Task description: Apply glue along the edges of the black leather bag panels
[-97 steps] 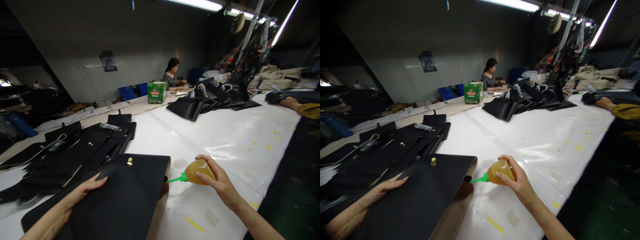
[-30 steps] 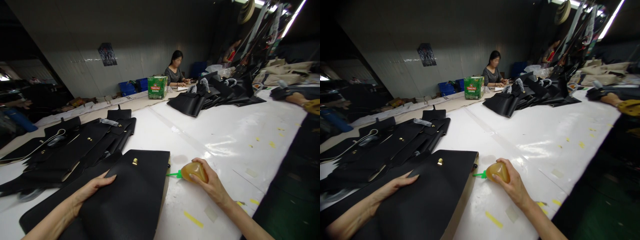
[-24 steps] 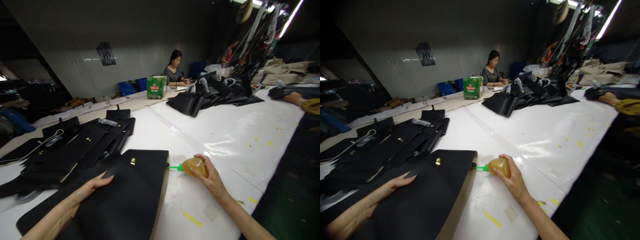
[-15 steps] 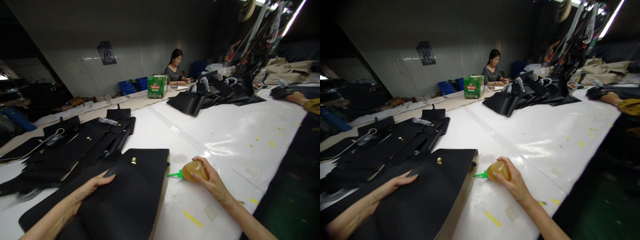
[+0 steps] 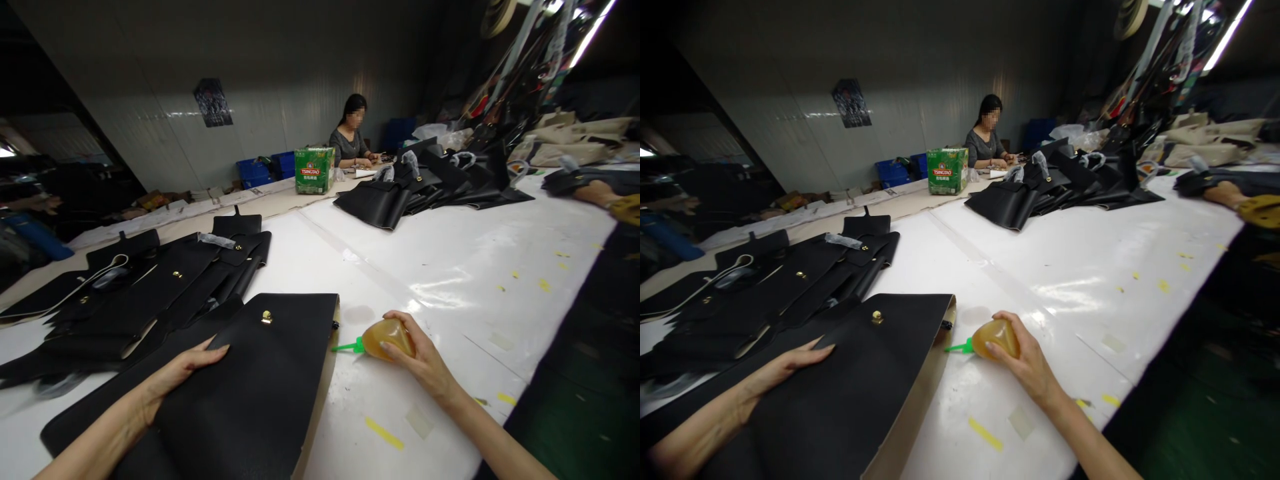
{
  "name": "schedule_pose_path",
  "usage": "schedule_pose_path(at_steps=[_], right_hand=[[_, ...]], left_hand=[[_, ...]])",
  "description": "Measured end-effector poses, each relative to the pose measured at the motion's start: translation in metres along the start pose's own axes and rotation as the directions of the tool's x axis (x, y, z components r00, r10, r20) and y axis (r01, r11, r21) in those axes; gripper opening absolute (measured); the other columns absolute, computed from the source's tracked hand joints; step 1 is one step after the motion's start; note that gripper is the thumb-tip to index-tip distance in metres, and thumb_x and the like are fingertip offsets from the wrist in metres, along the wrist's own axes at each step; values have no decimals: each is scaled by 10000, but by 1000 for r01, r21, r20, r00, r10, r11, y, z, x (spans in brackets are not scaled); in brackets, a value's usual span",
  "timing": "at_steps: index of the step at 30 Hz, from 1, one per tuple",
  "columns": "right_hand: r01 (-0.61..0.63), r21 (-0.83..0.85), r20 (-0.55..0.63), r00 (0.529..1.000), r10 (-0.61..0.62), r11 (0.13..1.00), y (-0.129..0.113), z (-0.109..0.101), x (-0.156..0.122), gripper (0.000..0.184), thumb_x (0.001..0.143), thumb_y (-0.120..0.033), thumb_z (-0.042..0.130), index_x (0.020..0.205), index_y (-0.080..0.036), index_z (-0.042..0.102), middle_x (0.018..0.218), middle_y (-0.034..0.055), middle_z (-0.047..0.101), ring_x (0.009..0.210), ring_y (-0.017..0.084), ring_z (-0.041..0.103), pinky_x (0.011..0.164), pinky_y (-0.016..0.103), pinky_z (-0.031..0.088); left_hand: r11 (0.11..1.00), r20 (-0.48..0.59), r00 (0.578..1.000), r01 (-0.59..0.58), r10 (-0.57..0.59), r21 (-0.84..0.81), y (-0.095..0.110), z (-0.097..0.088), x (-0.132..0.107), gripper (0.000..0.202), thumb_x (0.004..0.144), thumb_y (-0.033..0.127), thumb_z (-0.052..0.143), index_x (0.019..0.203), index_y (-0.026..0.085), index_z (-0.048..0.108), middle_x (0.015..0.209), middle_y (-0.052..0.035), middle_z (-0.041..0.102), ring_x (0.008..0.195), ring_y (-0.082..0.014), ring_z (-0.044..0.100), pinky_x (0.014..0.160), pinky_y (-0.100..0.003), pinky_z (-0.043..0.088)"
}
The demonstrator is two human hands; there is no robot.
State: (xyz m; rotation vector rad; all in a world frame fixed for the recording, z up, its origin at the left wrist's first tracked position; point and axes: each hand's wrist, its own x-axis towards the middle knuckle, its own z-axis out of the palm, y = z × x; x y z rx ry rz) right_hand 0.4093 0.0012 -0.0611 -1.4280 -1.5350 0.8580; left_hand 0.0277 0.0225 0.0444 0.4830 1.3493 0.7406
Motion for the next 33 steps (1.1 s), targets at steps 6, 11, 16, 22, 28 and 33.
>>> schedule_pose_path(at_steps=[6, 11, 16, 22, 28, 33], right_hand=[[19, -31, -54, 998, -20, 999, 2, 2, -1, 371, 840, -432, 587, 1157, -304, 444, 1175, 16, 505, 1016, 233, 539, 861, 324, 435], [-38, 41, 46, 998, 36, 998, -3, 4, -9, 378, 848, -442, 573, 1170, -310, 425, 1133, 17, 514, 931, 221, 563, 785, 318, 463], [-3, 1, -52, 999, 3, 1000, -1, 5, -6, 372, 842, -436, 584, 1156, -301, 436, 1168, 20, 499, 994, 235, 540, 843, 331, 432], [-62, 73, 99, 994, 54, 995, -5, 9, -21, 390, 852, -445, 572, 1180, -305, 416, 1168, 19, 491, 979, 217, 548, 837, 312, 445], [-50, 20, -3, 999, 50, 999, -10, 12, -27, 387, 842, -454, 575, 1163, -297, 425, 1162, 20, 492, 983, 222, 547, 833, 310, 452], [-101, 69, 111, 990, 93, 992, -14, 17, -38, 395, 848, -446, 575, 1181, -311, 412, 1143, 12, 501, 940, 205, 561, 801, 296, 461]], left_hand=[[1000, 7, 1000, -3, 3, 2, -2, -4, 0, 921, 682, 71, 731, 1452, 105, 226, 852, -144, 759, 848, -356, 699, 726, -435, 594], [1000, 38, 999, -8, 8, 4, -3, -6, 0, 877, 705, 56, 706, 1448, 116, 244, 802, -127, 760, 813, -338, 710, 716, -419, 594], [1000, 29, 1000, -10, 10, -6, -4, -10, 1, 896, 687, 62, 726, 1445, 112, 252, 833, -137, 759, 818, -343, 709, 715, -420, 593], [999, 43, 999, -25, 26, -32, -14, -19, 8, 823, 678, 75, 738, 1401, 117, 348, 854, -145, 755, 836, -357, 703, 707, -431, 593], [999, 54, 998, -29, 32, -44, -21, -27, 12, 759, 697, 74, 714, 1377, 165, 389, 835, -112, 756, 836, -349, 706, 724, -448, 585], [999, 87, 996, -25, 28, -40, -24, -34, 13, 744, 733, 91, 691, 1392, 162, 353, 863, -116, 753, 829, -333, 710, 727, -432, 581]])
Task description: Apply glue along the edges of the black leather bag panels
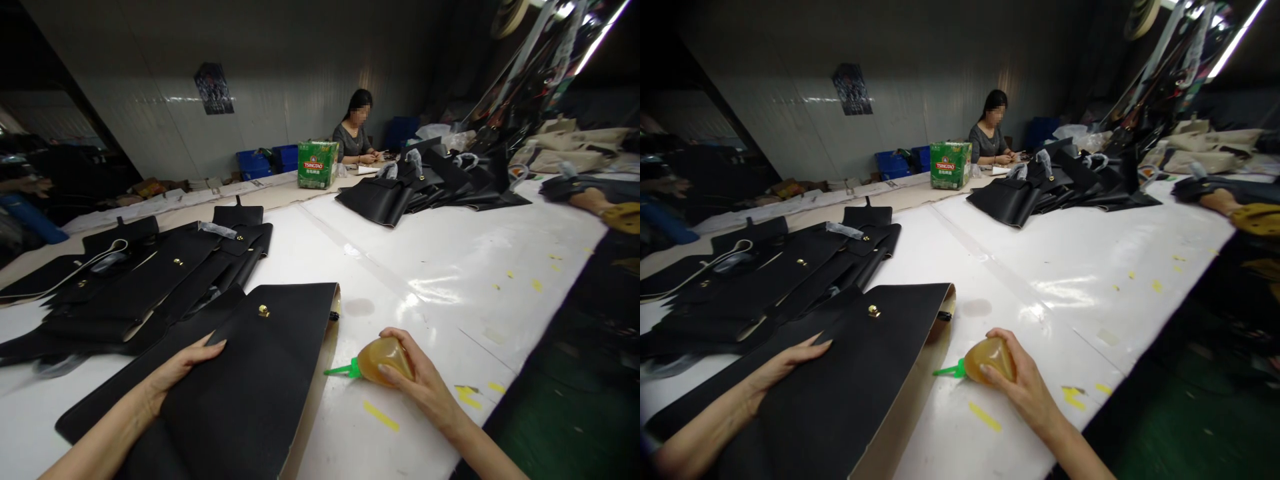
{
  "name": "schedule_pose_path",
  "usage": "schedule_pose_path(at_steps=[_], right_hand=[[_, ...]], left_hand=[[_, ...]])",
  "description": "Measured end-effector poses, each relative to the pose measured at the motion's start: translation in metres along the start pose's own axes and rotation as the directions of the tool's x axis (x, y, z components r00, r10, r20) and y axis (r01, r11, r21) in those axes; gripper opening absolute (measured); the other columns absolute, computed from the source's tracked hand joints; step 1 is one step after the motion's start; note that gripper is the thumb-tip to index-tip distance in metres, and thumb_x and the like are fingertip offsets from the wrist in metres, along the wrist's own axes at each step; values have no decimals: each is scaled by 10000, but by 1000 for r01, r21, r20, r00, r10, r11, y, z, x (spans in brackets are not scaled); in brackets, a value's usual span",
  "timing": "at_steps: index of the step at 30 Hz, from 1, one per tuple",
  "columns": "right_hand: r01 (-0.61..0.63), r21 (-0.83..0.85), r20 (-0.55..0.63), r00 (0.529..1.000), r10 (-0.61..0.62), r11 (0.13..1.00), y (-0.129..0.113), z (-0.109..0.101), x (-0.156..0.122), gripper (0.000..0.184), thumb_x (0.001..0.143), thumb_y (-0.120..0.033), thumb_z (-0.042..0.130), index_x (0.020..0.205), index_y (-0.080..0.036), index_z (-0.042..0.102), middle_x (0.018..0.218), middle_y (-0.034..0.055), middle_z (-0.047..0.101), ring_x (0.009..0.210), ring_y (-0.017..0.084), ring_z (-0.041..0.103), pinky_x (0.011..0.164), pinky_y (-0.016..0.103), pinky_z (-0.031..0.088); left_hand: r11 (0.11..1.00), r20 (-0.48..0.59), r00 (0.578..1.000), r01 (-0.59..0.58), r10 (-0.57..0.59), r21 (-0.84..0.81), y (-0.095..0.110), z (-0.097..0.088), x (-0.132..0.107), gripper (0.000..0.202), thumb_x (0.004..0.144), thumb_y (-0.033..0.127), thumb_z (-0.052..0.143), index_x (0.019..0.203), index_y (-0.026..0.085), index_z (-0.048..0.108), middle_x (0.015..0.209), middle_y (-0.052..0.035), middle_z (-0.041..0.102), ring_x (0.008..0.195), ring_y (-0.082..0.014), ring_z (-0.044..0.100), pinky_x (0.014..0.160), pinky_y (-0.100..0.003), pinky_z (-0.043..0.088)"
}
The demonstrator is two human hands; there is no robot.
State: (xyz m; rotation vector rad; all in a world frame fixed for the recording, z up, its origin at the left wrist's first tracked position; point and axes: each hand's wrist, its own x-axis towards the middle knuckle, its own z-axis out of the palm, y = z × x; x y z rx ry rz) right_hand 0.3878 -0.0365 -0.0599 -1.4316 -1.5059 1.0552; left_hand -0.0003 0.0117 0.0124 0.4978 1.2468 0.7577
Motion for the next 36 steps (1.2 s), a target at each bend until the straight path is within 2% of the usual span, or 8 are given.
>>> schedule_pose_path(at_steps=[4, 11, 18, 22, 28, 29, 33, 36], right_hand=[[15, -25, -123, 992, -18, 1000, 2, 0, 1, 381, 848, -448, 581, 1165, -313, 420, 1164, 9, 476, 1000, 209, 535, 859, 300, 437], [-7, 64, -12, 1000, 8, 998, 2, 12, -10, 404, 846, -453, 579, 1172, -293, 401, 1125, 27, 483, 950, 215, 555, 811, 305, 460], [-3, -19, -255, 967, -2, 1000, 0, 2, 11, 418, 827, -476, 586, 1166, -287, 429, 1106, 31, 504, 926, 228, 544, 796, 330, 454], [-7, -33, -237, 971, -1, 999, -1, 4, 10, 410, 827, -471, 585, 1163, -292, 433, 1090, 25, 516, 906, 221, 554, 788, 325, 459], [-91, 74, -44, 995, 94, 993, -3, 8, -4, 386, 829, -472, 572, 1142, -291, 436, 1023, 13, 568, 880, 224, 594, 740, 303, 490], [-92, 79, -53, 994, 96, 993, -3, 8, -3, 390, 827, -473, 574, 1143, -289, 439, 1027, 14, 570, 896, 227, 592, 755, 305, 489], [-90, 35, -218, 971, 95, 995, -2, 8, 2, 401, 817, -485, 584, 1139, -289, 447, 1040, 11, 563, 925, 228, 575, 800, 316, 465], [-112, 36, -217, 969, 117, 993, -1, 11, -1, 404, 820, -497, 575, 1140, -290, 442, 1034, 11, 565, 917, 229, 576, 788, 315, 465]], left_hand=[[1000, 26, 1000, 1, -1, -14, -1, -6, -1, 789, 747, 84, 680, 1424, 152, 280, 887, -122, 751, 835, -318, 710, 740, -421, 573], [999, 28, 999, -21, 22, -33, -8, -13, 0, 840, 718, 81, 700, 1436, 134, 267, 882, -127, 752, 814, -317, 713, 737, -411, 574], [999, 58, 998, -20, 22, -32, -10, -15, 1, 872, 687, 104, 731, 1435, 138, 285, 935, -144, 746, 876, -342, 697, 738, -411, 572], [998, 57, 998, -38, 40, -41, -11, -16, 2, 878, 666, 101, 742, 1429, 149, 309, 941, -146, 745, 876, -353, 696, 715, -412, 577], [999, 92, 995, -43, 46, -33, -14, -24, 5, 761, 723, 126, 709, 1397, 136, 357, 978, -156, 735, 856, -321, 704, 765, -422, 564], [998, 103, 993, -48, 50, -27, -14, -24, 5, 738, 736, 128, 700, 1392, 134, 361, 983, -158, 733, 849, -312, 706, 767, -420, 563], [999, 100, 994, -36, 38, -20, -11, -21, 4, 740, 748, 108, 683, 1399, 132, 333, 954, -152, 738, 842, -307, 707, 765, -414, 561], [999, 90, 995, -44, 46, -23, -12, -21, 5, 745, 742, 105, 687, 1398, 131, 335, 941, -150, 740, 839, -308, 708, 758, -409, 563]])
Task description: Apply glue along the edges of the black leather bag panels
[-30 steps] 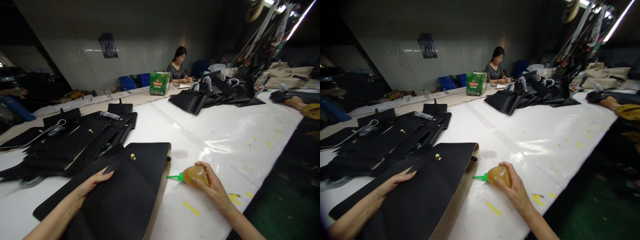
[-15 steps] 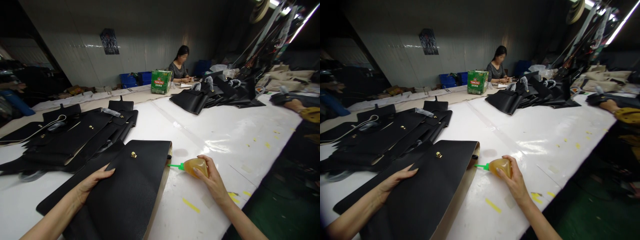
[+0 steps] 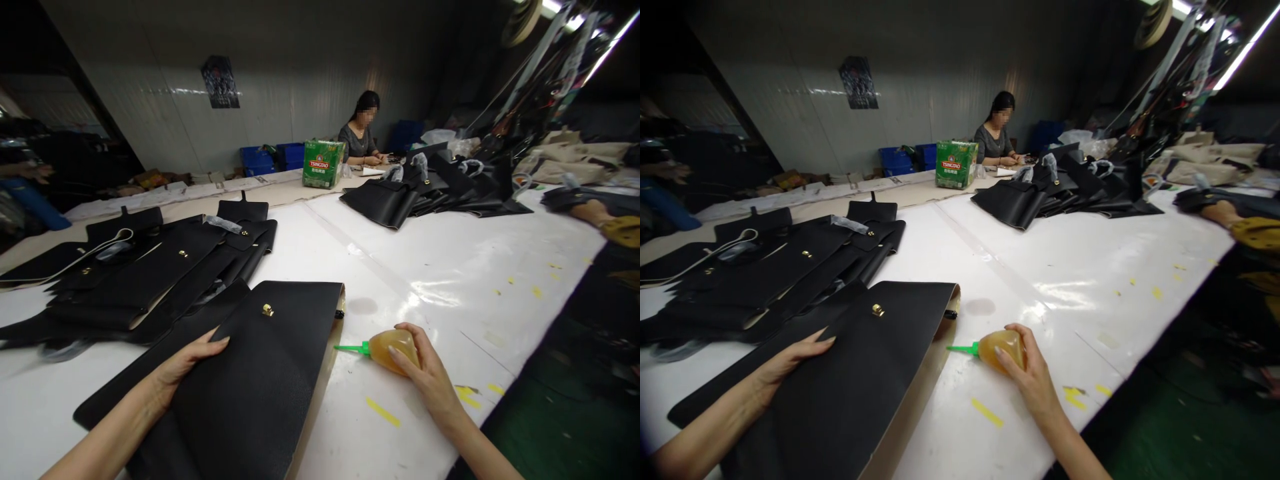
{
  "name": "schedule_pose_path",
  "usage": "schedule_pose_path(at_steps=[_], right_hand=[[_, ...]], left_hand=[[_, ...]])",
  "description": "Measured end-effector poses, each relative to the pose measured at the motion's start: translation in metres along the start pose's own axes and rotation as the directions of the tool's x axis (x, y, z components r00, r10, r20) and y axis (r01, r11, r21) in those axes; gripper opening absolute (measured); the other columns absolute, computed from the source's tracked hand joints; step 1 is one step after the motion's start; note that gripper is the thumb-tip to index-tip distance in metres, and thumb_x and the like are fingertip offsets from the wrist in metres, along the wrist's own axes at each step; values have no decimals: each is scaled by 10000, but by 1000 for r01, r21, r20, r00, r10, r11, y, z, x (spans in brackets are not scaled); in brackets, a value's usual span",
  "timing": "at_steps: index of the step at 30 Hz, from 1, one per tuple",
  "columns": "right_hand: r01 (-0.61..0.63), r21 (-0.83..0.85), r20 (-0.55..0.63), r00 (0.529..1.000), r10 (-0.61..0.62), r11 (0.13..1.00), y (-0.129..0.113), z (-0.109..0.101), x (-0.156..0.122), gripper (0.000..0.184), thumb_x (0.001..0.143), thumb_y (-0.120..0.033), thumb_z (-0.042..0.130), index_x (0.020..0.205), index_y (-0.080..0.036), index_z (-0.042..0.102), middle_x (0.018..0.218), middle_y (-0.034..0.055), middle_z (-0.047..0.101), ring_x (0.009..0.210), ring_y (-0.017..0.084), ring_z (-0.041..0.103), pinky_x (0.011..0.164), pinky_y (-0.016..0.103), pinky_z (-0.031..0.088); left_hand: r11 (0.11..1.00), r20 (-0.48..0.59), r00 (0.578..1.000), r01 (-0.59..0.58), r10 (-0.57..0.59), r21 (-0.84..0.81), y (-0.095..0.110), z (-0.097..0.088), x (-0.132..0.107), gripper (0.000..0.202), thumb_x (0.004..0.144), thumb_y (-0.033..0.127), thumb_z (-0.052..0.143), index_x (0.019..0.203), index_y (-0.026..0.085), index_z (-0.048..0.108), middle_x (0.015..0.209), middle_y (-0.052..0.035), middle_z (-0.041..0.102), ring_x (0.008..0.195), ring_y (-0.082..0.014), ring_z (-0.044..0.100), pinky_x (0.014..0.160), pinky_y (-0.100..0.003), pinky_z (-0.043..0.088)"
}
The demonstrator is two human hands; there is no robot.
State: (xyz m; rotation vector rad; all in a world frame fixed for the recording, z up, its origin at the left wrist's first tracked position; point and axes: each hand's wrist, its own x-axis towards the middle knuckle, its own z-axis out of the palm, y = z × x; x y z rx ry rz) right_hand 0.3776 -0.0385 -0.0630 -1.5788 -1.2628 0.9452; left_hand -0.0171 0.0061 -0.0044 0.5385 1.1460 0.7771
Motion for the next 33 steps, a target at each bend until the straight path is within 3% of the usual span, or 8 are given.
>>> schedule_pose_path(at_steps=[4, 9, 14, 21, 27, 33], right_hand=[[-18, 27, 74, 997, 16, 999, -1, 2, -7, 404, 821, -506, 573, 1131, -286, 436, 1006, 13, 569, 897, 230, 583, 784, 315, 471], [16, -4, -65, 998, -16, 1000, 3, 0, 5, 417, 825, -513, 571, 1152, -291, 439, 1072, 20, 538, 935, 227, 566, 802, 327, 464], [61, -30, -128, 990, -64, 998, 9, 1, 8, 432, 812, -496, 587, 1156, -269, 454, 1131, 39, 530, 948, 235, 565, 815, 343, 470], [32, 10, 54, 998, -33, 999, -1, 1, 3, 411, 819, -485, 586, 1143, -277, 443, 1022, 22, 565, 879, 224, 586, 767, 325, 482], [88, -58, -77, 993, -92, 995, -1, 5, 9, 414, 815, -488, 586, 1139, -272, 445, 1105, 34, 528, 955, 240, 550, 819, 346, 459], [15, -2, 143, 990, -14, 1000, -2, 9, -24, 413, 828, -480, 576, 1150, -282, 410, 1009, 24, 564, 871, 229, 589, 783, 338, 472]], left_hand=[[1000, -1, 1000, -11, 11, -5, -4, -7, 2, 680, 737, 123, 700, 1354, 143, 412, 982, -151, 733, 838, -293, 708, 771, -406, 562], [1000, 7, 1000, -14, 14, -26, -3, -5, 1, 704, 706, 109, 718, 1347, 123, 426, 986, -159, 732, 873, -307, 701, 786, -401, 559], [999, -38, 999, -15, 14, -33, -1, 0, 0, 756, 673, 102, 734, 1360, 122, 420, 920, -143, 745, 781, -300, 716, 731, -388, 575], [999, -49, 999, -17, 15, -34, -4, 0, -2, 732, 695, 91, 712, 1360, 115, 408, 904, -142, 747, 760, -291, 718, 719, -388, 579], [998, -36, 999, -10, 8, -54, -4, -4, -1, 771, 659, 102, 742, 1363, 152, 433, 926, -135, 748, 814, -320, 712, 730, -390, 580], [996, -62, 997, -39, 34, -78, -9, -11, 1, 702, 678, 79, 715, 1330, 146, 463, 910, -116, 750, 800, -283, 716, 744, -366, 579]])
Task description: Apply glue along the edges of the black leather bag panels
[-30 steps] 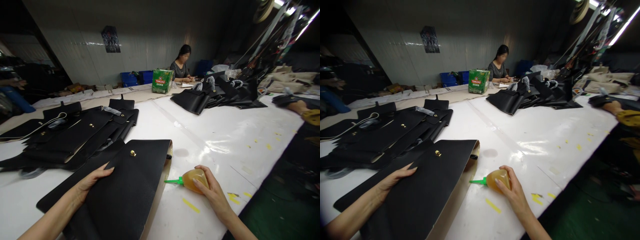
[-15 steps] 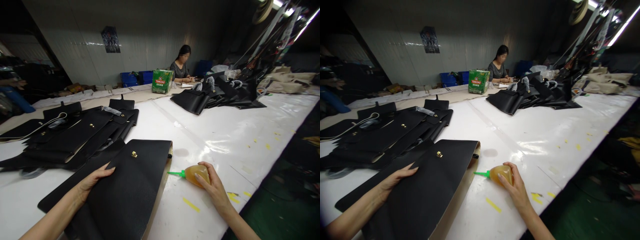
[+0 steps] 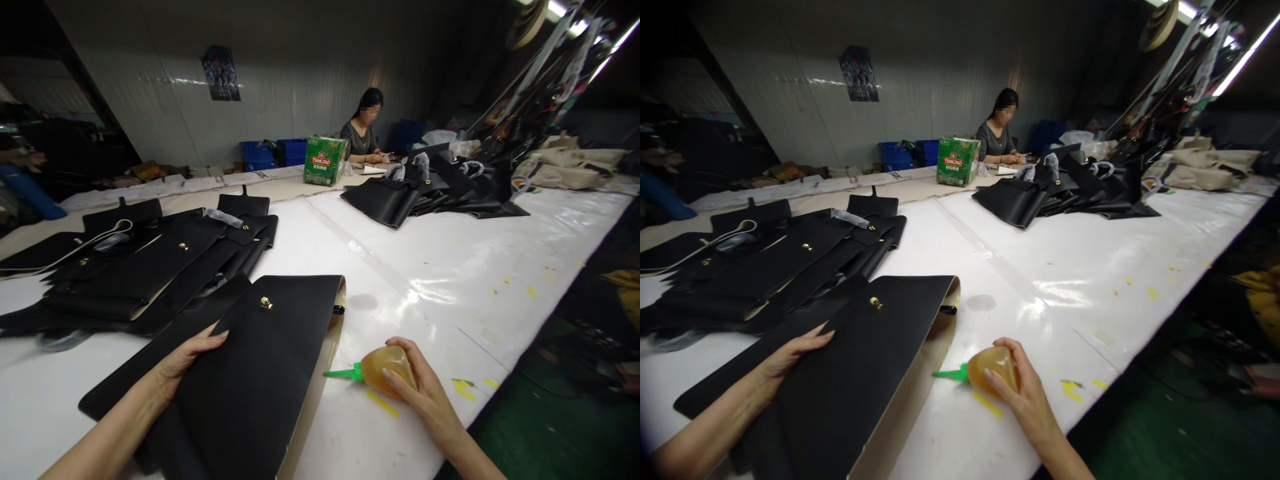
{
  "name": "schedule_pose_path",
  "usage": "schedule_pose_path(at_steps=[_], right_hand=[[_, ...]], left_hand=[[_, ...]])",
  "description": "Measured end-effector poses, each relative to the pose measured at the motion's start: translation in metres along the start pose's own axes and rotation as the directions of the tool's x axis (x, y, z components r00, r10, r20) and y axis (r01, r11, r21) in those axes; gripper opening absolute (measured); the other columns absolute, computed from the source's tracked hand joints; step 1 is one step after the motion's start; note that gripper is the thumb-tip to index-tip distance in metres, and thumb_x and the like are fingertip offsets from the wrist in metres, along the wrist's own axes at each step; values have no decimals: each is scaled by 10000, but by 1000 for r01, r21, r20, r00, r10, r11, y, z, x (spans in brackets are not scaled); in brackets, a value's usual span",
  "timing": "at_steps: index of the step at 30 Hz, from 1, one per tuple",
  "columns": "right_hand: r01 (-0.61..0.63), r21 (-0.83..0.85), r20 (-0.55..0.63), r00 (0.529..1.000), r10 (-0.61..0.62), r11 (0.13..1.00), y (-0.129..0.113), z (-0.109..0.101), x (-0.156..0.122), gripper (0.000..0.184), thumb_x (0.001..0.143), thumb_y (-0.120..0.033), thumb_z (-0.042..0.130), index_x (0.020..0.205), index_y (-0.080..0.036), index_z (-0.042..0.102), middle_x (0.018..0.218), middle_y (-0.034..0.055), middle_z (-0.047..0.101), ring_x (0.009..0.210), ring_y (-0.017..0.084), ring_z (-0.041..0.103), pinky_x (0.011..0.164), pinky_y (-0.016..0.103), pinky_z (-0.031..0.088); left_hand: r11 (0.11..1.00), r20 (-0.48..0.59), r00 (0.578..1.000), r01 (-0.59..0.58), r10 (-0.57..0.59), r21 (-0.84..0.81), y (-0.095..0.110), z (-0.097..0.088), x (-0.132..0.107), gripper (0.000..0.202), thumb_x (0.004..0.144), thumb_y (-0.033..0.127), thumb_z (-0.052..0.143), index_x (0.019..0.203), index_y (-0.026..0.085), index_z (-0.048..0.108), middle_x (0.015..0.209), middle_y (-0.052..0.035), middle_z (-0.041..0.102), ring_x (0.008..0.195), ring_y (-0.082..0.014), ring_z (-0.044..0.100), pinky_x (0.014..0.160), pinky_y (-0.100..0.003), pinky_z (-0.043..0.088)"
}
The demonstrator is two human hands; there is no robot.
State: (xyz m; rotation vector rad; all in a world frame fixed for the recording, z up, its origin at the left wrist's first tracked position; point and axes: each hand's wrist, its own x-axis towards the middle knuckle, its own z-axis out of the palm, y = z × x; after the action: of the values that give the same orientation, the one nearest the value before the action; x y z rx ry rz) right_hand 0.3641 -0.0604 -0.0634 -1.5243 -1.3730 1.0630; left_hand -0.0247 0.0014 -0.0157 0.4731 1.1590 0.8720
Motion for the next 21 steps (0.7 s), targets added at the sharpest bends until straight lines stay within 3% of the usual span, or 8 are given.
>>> schedule_pose_path(at_steps=[2, 6, 11, 16, 21], right_hand=[[-9, 9, -19, 1000, 9, 1000, -2, 1, -5, 418, 825, -486, 577, 1151, -284, 413, 1023, 26, 564, 884, 234, 590, 789, 342, 472], [0, -54, -167, 986, -9, 999, -2, 3, -10, 433, 809, -502, 587, 1149, -288, 425, 1081, 34, 545, 929, 247, 580, 815, 356, 465], [64, -48, -9, 998, -64, 997, 2, 9, -21, 418, 830, -455, 578, 1173, -280, 415, 1092, 48, 546, 957, 249, 583, 817, 343, 479], [61, -95, -159, 984, -76, 994, 5, 13, -26, 442, 809, -456, 605, 1168, -272, 425, 1137, 61, 532, 962, 255, 577, 830, 349, 478], [88, -43, 42, 995, -86, 995, 5, 21, -43, 420, 833, -414, 590, 1194, -271, 428, 1140, 58, 542, 1028, 254, 572, 872, 330, 468]], left_hand=[[1000, 1, 1000, -6, 6, -8, 0, 1, -1, 689, 681, 63, 702, 1322, 148, 466, 883, -102, 753, 773, -270, 719, 738, -360, 581], [1000, 24, 1000, -9, 9, -9, 0, 2, -2, 688, 705, 64, 683, 1341, 131, 428, 894, -113, 752, 782, -268, 718, 737, -364, 580], [1000, 70, 997, -15, 15, -3, -3, -4, 0, 663, 734, 85, 677, 1344, 149, 425, 989, -123, 741, 855, -275, 708, 790, -382, 569], [999, 58, 997, -47, 47, -2, -4, -6, -1, 588, 741, 83, 658, 1297, 125, 469, 943, -125, 747, 851, -274, 710, 778, -359, 574], [999, 99, 994, -37, 40, -31, -5, -13, 3, 557, 736, 80, 662, 1264, 130, 494, 918, -121, 750, 831, -283, 713, 741, -366, 584]])
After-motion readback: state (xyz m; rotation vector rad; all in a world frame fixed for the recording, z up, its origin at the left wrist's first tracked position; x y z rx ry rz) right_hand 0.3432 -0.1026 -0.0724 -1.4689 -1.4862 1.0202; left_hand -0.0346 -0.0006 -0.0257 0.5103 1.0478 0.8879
